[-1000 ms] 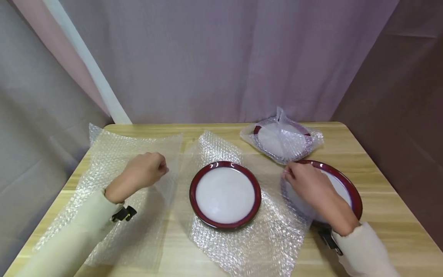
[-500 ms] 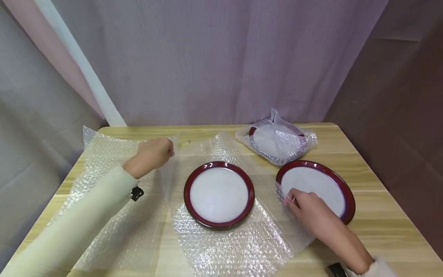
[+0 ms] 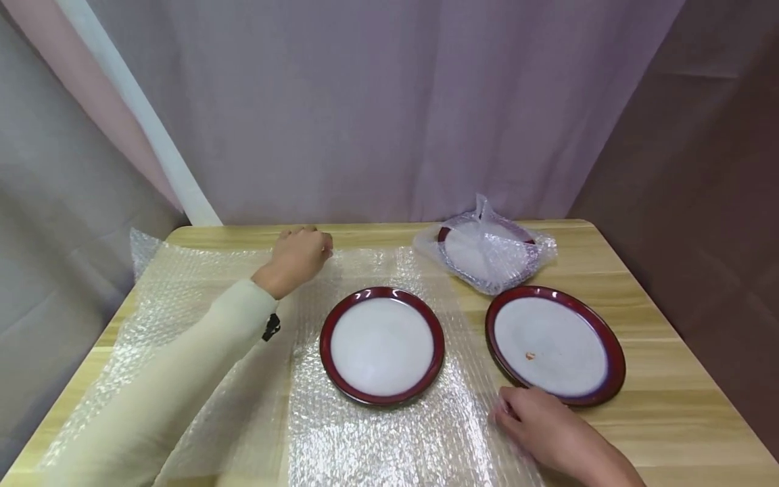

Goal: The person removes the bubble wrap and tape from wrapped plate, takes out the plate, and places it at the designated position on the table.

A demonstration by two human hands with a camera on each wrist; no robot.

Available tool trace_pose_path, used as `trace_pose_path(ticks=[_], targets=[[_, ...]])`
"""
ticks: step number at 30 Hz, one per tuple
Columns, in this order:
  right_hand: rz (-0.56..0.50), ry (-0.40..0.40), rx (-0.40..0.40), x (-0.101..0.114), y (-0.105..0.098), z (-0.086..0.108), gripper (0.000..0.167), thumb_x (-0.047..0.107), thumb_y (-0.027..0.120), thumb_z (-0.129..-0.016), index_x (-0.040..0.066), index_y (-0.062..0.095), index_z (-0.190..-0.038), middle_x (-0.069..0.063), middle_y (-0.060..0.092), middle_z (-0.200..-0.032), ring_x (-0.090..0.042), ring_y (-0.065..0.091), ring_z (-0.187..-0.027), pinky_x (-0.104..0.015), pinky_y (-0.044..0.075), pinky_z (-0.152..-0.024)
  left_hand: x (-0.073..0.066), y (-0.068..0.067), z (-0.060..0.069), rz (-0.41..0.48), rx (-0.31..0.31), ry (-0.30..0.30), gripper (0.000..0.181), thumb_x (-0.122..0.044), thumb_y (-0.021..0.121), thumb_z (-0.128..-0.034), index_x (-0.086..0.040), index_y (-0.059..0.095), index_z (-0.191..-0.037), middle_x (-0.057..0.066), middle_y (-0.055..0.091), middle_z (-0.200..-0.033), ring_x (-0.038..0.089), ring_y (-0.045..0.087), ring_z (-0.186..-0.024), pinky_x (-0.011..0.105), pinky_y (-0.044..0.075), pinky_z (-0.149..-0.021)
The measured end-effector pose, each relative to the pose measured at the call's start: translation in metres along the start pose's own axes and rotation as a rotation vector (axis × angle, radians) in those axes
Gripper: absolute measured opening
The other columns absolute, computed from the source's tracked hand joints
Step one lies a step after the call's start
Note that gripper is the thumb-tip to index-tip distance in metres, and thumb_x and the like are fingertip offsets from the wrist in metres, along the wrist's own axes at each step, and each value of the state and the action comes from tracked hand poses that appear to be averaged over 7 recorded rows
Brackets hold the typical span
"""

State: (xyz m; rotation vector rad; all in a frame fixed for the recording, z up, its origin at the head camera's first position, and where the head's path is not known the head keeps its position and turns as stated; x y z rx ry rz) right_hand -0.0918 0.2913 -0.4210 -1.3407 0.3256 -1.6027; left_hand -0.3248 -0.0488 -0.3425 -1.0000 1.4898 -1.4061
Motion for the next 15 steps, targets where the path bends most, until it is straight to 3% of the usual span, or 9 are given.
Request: trace_pose_path(ticks=[4,8,11,15], targets=[[0.112,0.119,-0.035,-0.001,-0.006,-0.001,0.029,0.038,0.066,-0.104,0.012,0.062,-0.092,0.004,0.052,-0.072,-0.009,0.051,-0.067,-0.030,0.046,-0.061,-0.002,-0.008,0.006,0.076,-0.077,0.011,0.022,-0.022,0.060,-0.1084,-0.013,0.072,-0.124,0.015,0.065,-0.126,0.036,0.058,-0.121,0.056,0.045,-0.107],[0.240,0.158,-0.190,0.015,-0.028,-0.003,0.037,0.041,0.068,-0.103,0.006,0.063,-0.114,0.004,0.057,-0.079,-0.015,0.055,-0.073,-0.038,0.050,-0.065,-0.001,-0.025,0.023,0.133,-0.192,0.028,0.038,-0.029,0.065,-0.1060,-0.007,0.065,-0.138,0.021,0.060,-0.136,0.040,0.054,-0.126,0.055,0.046,-0.107],[0.276,0.045,-0.300,0.034,-0.044,-0.004,0.030,0.034,0.069,-0.104,0.007,0.063,-0.115,0.008,0.058,-0.077,-0.008,0.053,-0.068,-0.032,0.047,-0.061,-0.002,-0.038,0.042,0.182,-0.266,0.045,0.041,-0.029,0.068,-0.1038,-0.005,0.064,-0.136,0.022,0.061,-0.134,0.040,0.057,-0.122,0.054,0.048,-0.104],[0.244,-0.130,-0.364,0.065,-0.062,-0.004,0.014,0.028,0.071,-0.103,0.017,0.065,-0.109,0.016,0.057,-0.077,0.001,0.047,-0.066,-0.025,0.042,-0.060,-0.001,-0.044,0.071,0.308,-0.282,0.007,0.037,-0.026,0.070,-0.1026,-0.002,0.066,-0.130,0.022,0.067,-0.124,0.037,0.064,-0.113,0.052,0.055,-0.096]])
Point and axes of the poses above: each hand's wrist, its own z-axis away from the middle knuckle, its own y-axis out of the palm, x = y × z, the point moved 6 cm from there along -z, towards the middle knuckle
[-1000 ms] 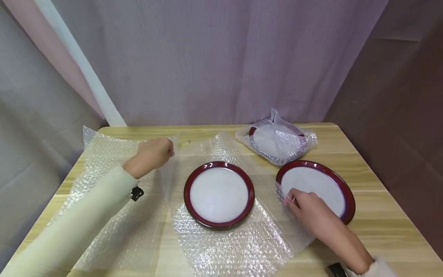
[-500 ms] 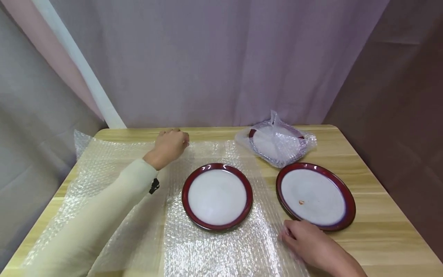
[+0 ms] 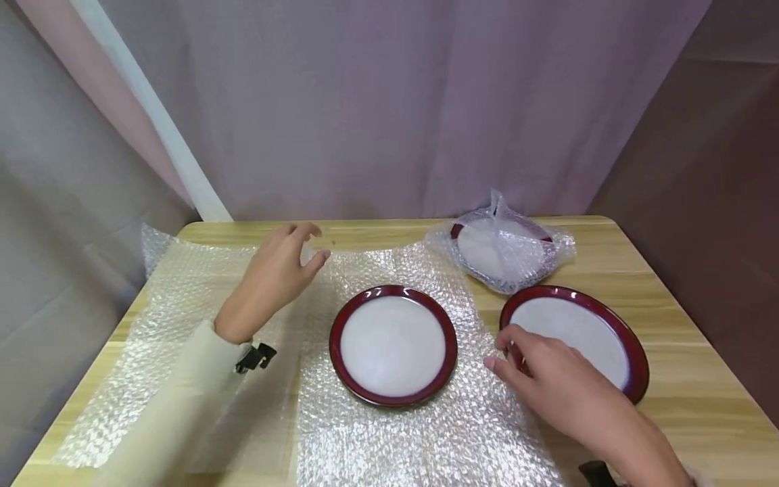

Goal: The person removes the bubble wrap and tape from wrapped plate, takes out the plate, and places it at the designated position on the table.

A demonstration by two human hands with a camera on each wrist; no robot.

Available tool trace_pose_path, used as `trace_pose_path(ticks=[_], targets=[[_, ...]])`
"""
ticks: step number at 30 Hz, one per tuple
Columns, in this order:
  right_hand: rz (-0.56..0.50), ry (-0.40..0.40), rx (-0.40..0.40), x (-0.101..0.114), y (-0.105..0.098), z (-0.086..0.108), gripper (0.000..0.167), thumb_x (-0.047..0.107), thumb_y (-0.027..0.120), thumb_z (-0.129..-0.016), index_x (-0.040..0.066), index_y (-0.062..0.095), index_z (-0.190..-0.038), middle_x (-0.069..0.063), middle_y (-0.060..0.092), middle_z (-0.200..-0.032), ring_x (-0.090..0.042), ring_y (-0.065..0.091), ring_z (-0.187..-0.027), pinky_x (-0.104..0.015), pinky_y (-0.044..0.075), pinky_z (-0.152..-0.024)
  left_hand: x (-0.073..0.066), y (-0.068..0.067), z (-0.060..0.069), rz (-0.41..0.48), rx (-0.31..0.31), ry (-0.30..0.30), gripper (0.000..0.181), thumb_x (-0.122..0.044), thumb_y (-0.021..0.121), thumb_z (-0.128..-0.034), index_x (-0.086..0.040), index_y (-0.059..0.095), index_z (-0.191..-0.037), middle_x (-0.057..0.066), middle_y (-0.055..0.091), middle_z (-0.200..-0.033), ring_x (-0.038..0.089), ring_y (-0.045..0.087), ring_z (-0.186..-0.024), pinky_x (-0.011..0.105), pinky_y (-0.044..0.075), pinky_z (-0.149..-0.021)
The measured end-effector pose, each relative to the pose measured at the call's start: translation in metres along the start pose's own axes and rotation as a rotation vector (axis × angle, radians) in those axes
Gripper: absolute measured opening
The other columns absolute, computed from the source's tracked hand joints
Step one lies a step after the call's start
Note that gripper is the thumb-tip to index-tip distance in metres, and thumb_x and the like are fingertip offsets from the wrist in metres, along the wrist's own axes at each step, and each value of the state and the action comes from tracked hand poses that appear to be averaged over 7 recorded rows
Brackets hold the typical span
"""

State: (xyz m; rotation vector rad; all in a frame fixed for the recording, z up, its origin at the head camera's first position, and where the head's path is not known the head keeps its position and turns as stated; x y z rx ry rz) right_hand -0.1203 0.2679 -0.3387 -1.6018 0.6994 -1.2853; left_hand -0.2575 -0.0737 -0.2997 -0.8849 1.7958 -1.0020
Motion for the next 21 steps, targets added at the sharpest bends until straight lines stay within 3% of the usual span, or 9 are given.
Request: trace_pose_path(ticks=[3,6,8,12,15,21], targets=[[-0.014,-0.101,-0.089,0.018,-0.026,-0.006,0.009,0.023,0.074,-0.101,0.024,0.067,-0.106,0.020,0.059,-0.081,0.004,0.051,-0.070,-0.022,0.043,-0.059,0.003,0.001,0.016,0.073,0.044,-0.061,0.028,-0.025,0.069,-0.1031,-0.001,0.070,-0.117,0.016,0.074,-0.106,0.030,0.070,-0.091,0.045,0.059,-0.079],[-0.025,-0.129,-0.131,0.032,-0.045,-0.016,0.007,0.023,0.073,-0.102,0.026,0.069,-0.107,0.021,0.065,-0.087,0.004,0.059,-0.077,-0.023,0.048,-0.061,0.013,0.009,0.028,0.107,0.107,-0.114,0.022,-0.024,0.068,-0.1026,-0.003,0.073,-0.103,0.009,0.074,-0.088,0.021,0.066,-0.070,0.037,0.056,-0.064],[-0.045,-0.119,-0.114,0.040,-0.048,-0.028,0.006,0.025,0.071,-0.103,0.024,0.069,-0.108,0.019,0.066,-0.089,0.001,0.061,-0.080,-0.024,0.050,-0.063,0.024,0.019,0.032,0.128,0.142,-0.155,0.021,-0.025,0.068,-0.1022,-0.004,0.072,-0.098,0.007,0.072,-0.083,0.019,0.063,-0.064,0.035,0.053,-0.060],[-0.159,-0.076,0.011,0.043,-0.025,-0.059,0.011,0.024,0.067,-0.106,0.015,0.069,-0.111,0.009,0.066,-0.082,-0.008,0.060,-0.066,-0.028,0.050,-0.057,0.049,0.044,0.037,0.175,0.174,-0.256,0.026,-0.027,0.069,-0.1021,-0.001,0.069,-0.104,0.011,0.073,-0.085,0.020,0.064,-0.066,0.034,0.054,-0.060],[-0.217,-0.036,0.074,0.033,-0.001,-0.077,0.015,0.024,0.064,-0.107,0.009,0.068,-0.112,0.002,0.065,-0.079,-0.011,0.056,-0.056,-0.028,0.048,-0.052,0.061,0.063,0.036,0.224,0.195,-0.299,0.032,-0.029,0.068,-0.1031,0.002,0.064,-0.110,0.013,0.072,-0.085,0.021,0.064,-0.068,0.033,0.055,-0.061],[-0.180,0.036,0.072,0.007,0.047,-0.102,0.025,0.028,0.064,-0.106,0.003,0.063,-0.109,-0.001,0.062,-0.076,-0.013,0.056,-0.059,-0.032,0.046,-0.056,0.086,0.080,0.045,0.318,0.236,-0.379,0.036,-0.036,0.066,-0.1035,-0.001,0.062,-0.107,0.009,0.066,-0.080,0.021,0.060,-0.067,0.032,0.051,-0.061]])
Point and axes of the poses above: each hand's wrist, its own z-axis away from the middle knuckle, its own y-axis out of the palm, x = y × z, the point moved 6 cm from there along -z, towards the middle knuckle
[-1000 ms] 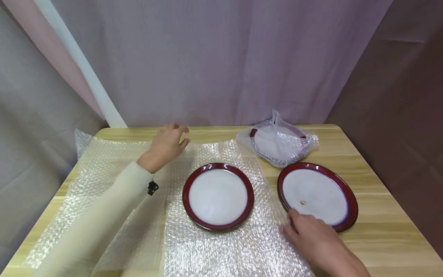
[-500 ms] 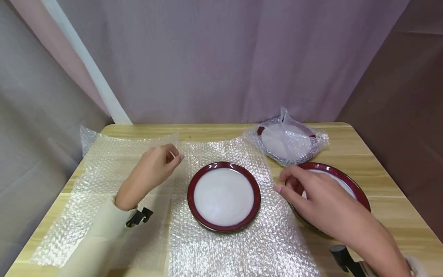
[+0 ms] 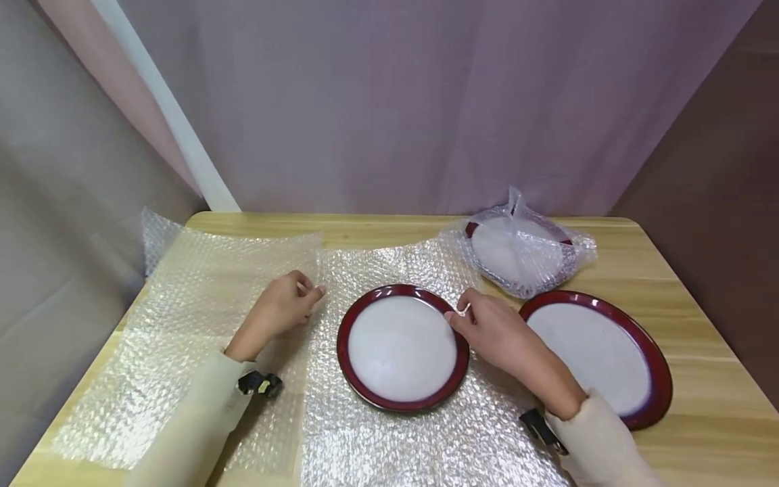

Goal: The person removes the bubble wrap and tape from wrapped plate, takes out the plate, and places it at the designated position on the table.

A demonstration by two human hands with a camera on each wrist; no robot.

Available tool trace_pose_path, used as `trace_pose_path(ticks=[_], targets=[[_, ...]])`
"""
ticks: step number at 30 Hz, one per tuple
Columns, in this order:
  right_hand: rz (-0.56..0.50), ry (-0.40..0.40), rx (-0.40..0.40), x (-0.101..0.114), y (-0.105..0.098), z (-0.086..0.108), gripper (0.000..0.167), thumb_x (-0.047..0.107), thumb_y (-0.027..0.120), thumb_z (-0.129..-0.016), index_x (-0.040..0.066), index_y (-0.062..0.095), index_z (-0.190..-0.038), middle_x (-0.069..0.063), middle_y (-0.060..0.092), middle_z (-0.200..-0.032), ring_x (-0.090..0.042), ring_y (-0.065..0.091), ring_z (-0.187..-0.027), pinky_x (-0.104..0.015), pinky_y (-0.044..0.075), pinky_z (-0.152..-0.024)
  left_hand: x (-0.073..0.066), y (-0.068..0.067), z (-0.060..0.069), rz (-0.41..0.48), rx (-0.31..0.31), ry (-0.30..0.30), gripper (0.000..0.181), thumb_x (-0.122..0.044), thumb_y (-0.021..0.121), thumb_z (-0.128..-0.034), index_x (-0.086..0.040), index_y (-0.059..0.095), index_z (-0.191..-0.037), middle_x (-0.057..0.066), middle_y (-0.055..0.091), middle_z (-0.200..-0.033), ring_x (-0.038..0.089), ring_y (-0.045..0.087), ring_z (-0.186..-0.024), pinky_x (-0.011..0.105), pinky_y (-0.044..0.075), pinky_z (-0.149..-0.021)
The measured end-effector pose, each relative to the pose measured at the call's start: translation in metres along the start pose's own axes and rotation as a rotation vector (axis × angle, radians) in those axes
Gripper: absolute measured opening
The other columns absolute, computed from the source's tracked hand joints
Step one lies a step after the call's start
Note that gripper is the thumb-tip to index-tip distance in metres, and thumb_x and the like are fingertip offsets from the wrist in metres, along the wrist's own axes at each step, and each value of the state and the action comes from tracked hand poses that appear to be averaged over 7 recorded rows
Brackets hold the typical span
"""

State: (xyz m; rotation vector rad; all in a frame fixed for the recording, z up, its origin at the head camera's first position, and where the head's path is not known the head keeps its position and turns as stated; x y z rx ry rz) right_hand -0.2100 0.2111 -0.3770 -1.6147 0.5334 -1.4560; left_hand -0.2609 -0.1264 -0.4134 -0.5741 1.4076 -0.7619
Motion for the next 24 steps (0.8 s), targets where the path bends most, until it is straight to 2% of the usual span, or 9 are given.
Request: trace_pose_path(ticks=[2,5,9,12,18,24], targets=[[0.001,0.031,0.012,-0.012,0.005,-0.003,0.028,0.030,0.064,-0.107,0.002,0.061,-0.106,-0.001,0.059,-0.070,-0.015,0.055,-0.058,-0.032,0.046,-0.055,0.002,0.003,-0.003,0.034,0.031,-0.022,0.035,-0.039,0.065,-0.1039,-0.003,0.063,-0.104,0.007,0.067,-0.079,0.021,0.062,-0.067,0.032,0.051,-0.061],[-0.067,0.068,0.111,-0.026,0.016,-0.009,0.033,0.035,0.063,-0.107,0.003,0.060,-0.098,-0.003,0.058,-0.067,-0.017,0.057,-0.057,-0.033,0.048,-0.055,0.005,0.006,-0.004,0.105,0.105,-0.043,0.034,-0.037,0.064,-0.1049,-0.005,0.066,-0.097,0.007,0.068,-0.077,0.020,0.065,-0.067,0.032,0.054,-0.063],[-0.182,0.123,0.238,-0.038,0.030,-0.017,0.037,0.038,0.064,-0.107,0.006,0.058,-0.089,-0.006,0.059,-0.066,-0.019,0.061,-0.054,-0.034,0.054,-0.054,0.008,0.009,-0.006,0.202,0.241,0.003,0.035,-0.031,0.061,-0.1069,-0.003,0.070,-0.087,0.007,0.067,-0.077,0.018,0.063,-0.068,0.028,0.057,-0.065],[-0.227,0.119,0.264,-0.040,0.035,-0.020,0.038,0.038,0.064,-0.106,0.006,0.058,-0.087,-0.007,0.060,-0.065,-0.019,0.062,-0.054,-0.034,0.057,-0.052,0.010,0.009,-0.002,0.247,0.311,0.031,0.035,-0.027,0.061,-0.1073,-0.001,0.070,-0.084,0.006,0.066,-0.075,0.015,0.061,-0.067,0.025,0.056,-0.064],[-0.361,0.103,0.320,-0.046,0.038,-0.020,0.036,0.033,0.063,-0.108,0.003,0.058,-0.089,-0.008,0.064,-0.061,-0.022,0.066,-0.053,-0.034,0.060,-0.052,0.011,0.009,0.000,0.281,0.352,0.031,0.032,-0.023,0.062,-0.1061,0.000,0.072,-0.087,0.006,0.066,-0.074,0.014,0.061,-0.066,0.024,0.056,-0.063],[-0.454,0.089,0.361,-0.052,0.037,-0.018,0.033,0.028,0.062,-0.108,0.004,0.053,-0.088,-0.010,0.065,-0.062,-0.023,0.066,-0.053,-0.033,0.060,-0.052,0.006,0.012,-0.003,0.370,0.330,-0.002,0.031,-0.025,0.060,-0.1070,0.003,0.069,-0.099,0.006,0.066,-0.086,0.016,0.062,-0.077,0.028,0.059,-0.076]])
Point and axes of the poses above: each hand's wrist, its own z-axis away from the middle knuckle, its own y-axis out of the palm, x = y × z, the point moved 6 cm from there along -z, towards the middle knuckle
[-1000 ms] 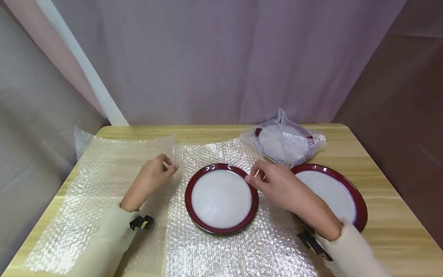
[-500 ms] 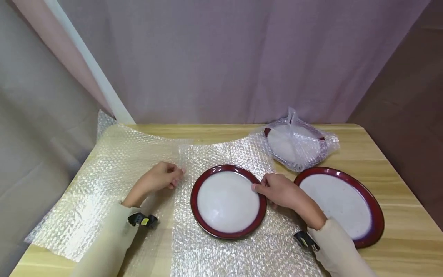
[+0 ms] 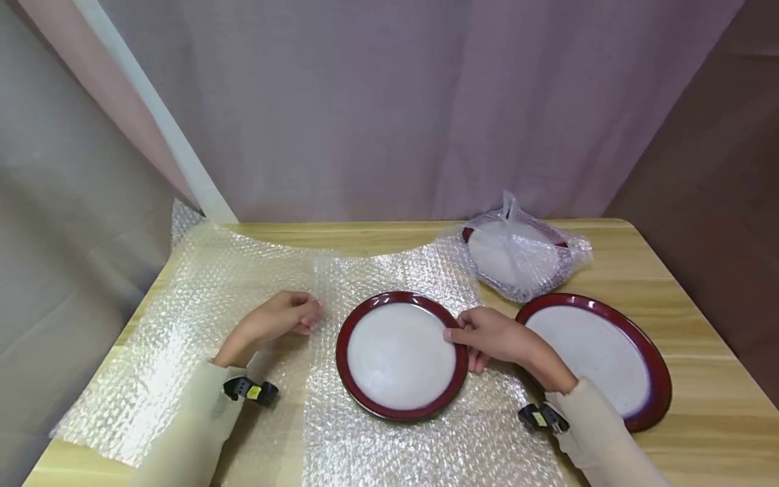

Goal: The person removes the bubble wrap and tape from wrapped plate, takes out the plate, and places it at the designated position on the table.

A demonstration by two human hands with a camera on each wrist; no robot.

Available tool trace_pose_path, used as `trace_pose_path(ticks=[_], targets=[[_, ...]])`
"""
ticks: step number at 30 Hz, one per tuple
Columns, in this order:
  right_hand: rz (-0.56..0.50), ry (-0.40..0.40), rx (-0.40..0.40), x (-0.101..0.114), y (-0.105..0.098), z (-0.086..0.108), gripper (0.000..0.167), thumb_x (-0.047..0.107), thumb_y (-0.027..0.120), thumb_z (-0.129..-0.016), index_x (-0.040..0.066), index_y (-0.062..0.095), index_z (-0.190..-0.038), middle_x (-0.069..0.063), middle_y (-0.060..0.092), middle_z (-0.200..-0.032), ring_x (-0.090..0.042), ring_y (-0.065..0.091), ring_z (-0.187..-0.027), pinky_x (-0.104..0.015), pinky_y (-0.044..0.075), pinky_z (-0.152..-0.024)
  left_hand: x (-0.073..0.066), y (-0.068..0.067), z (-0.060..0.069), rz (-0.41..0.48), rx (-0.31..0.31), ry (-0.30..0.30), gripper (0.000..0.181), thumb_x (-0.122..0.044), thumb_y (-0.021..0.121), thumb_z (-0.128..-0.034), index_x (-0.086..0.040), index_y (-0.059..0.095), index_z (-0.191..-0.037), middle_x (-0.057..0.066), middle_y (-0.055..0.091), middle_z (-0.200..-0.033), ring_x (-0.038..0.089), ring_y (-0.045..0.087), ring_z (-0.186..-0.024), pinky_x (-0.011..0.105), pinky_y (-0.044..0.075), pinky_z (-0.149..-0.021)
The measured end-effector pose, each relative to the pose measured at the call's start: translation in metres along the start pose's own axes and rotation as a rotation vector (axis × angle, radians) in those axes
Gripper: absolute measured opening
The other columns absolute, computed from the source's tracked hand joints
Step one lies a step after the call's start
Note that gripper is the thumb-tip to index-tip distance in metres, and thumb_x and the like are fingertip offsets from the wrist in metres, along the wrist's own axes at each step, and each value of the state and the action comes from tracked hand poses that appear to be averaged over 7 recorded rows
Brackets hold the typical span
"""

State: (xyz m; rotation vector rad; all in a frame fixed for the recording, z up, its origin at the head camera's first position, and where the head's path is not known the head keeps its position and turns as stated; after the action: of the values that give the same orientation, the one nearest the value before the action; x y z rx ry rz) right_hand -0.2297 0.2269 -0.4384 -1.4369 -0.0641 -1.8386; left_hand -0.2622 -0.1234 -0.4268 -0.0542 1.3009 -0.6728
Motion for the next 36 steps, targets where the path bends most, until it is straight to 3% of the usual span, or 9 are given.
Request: trace_pose_path(ticks=[3,7,13,16,20,23,31,36], targets=[[-0.020,-0.004,0.017,0.000,-0.001,0.001,0.032,0.025,0.062,-0.108,0.004,0.052,-0.088,-0.011,0.065,-0.062,-0.021,0.066,-0.052,-0.032,0.060,-0.051,-0.004,0.002,0.003,0.040,-0.009,0.002,0.031,-0.028,0.060,-0.1070,0.002,0.066,-0.102,0.005,0.064,-0.089,0.017,0.059,-0.081,0.029,0.056,-0.079],[-0.027,-0.005,0.026,0.002,-0.001,0.002,0.031,0.023,0.063,-0.108,0.004,0.051,-0.087,-0.010,0.064,-0.063,-0.020,0.065,-0.052,-0.032,0.060,-0.051,-0.010,0.003,0.007,0.012,-0.047,-0.017,0.029,-0.030,0.061,-0.1063,0.000,0.065,-0.104,0.005,0.063,-0.084,0.018,0.057,-0.078,0.029,0.050,-0.075],[-0.045,0.001,0.024,0.001,0.001,0.001,0.031,0.024,0.063,-0.108,0.005,0.050,-0.087,-0.010,0.064,-0.062,-0.020,0.064,-0.052,-0.031,0.059,-0.051,-0.016,0.002,0.013,-0.036,-0.070,-0.031,0.035,-0.030,0.062,-0.1068,0.004,0.064,-0.112,0.010,0.067,-0.089,0.019,0.065,-0.078,0.030,0.058,-0.075],[-0.047,0.001,0.024,0.002,0.000,0.001,0.031,0.025,0.063,-0.108,0.005,0.050,-0.087,-0.010,0.064,-0.062,-0.019,0.064,-0.052,-0.030,0.059,-0.051,-0.014,0.001,0.016,-0.036,-0.064,-0.059,0.033,-0.030,0.064,-0.1063,0.004,0.066,-0.102,0.010,0.067,-0.084,0.018,0.066,-0.072,0.029,0.061,-0.071],[-0.039,0.001,0.021,0.002,-0.001,0.002,0.032,0.025,0.063,-0.108,0.006,0.048,-0.087,-0.010,0.063,-0.062,-0.019,0.064,-0.052,-0.030,0.059,-0.051,-0.012,0.006,0.015,-0.041,0.005,-0.075,0.034,-0.025,0.062,-0.1074,0.000,0.067,-0.085,0.006,0.064,-0.074,0.014,0.063,-0.064,0.026,0.060,-0.064],[-0.041,0.004,0.022,0.003,-0.002,0.003,0.031,0.024,0.063,-0.108,0.006,0.048,-0.087,-0.010,0.063,-0.063,-0.019,0.064,-0.052,-0.030,0.059,-0.051,-0.011,0.009,0.013,-0.049,0.028,-0.074,0.036,-0.024,0.061,-0.1079,-0.001,0.066,-0.081,0.004,0.062,-0.072,0.013,0.062,-0.064,0.025,0.060,-0.065],[-0.059,0.011,0.034,0.004,-0.001,0.004,0.031,0.023,0.063,-0.108,0.005,0.048,-0.089,-0.010,0.063,-0.063,-0.017,0.063,-0.051,-0.029,0.058,-0.050,-0.014,0.004,0.014,-0.059,-0.040,-0.069,0.032,-0.028,0.060,-0.1065,0.001,0.071,-0.099,0.006,0.065,-0.084,0.018,0.062,-0.078,0.029,0.059,-0.076],[-0.056,0.014,0.031,0.003,0.000,0.004,0.031,0.023,0.063,-0.108,0.005,0.047,-0.088,-0.009,0.062,-0.062,-0.016,0.063,-0.050,-0.028,0.057,-0.050,-0.025,0.001,0.018,-0.087,-0.103,-0.030,0.031,-0.029,0.062,-0.1062,0.001,0.068,-0.106,0.010,0.068,-0.087,0.021,0.064,-0.080,0.031,0.055,-0.075]])
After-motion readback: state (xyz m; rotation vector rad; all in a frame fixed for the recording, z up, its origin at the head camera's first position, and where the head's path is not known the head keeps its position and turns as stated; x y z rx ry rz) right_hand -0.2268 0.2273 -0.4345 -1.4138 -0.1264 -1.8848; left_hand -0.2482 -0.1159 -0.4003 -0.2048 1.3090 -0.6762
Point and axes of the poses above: each hand's wrist, its own z-axis away from the middle knuckle, its own y-axis out of the palm, x = y × z, the point moved 6 cm from there along -z, towards the middle knuckle
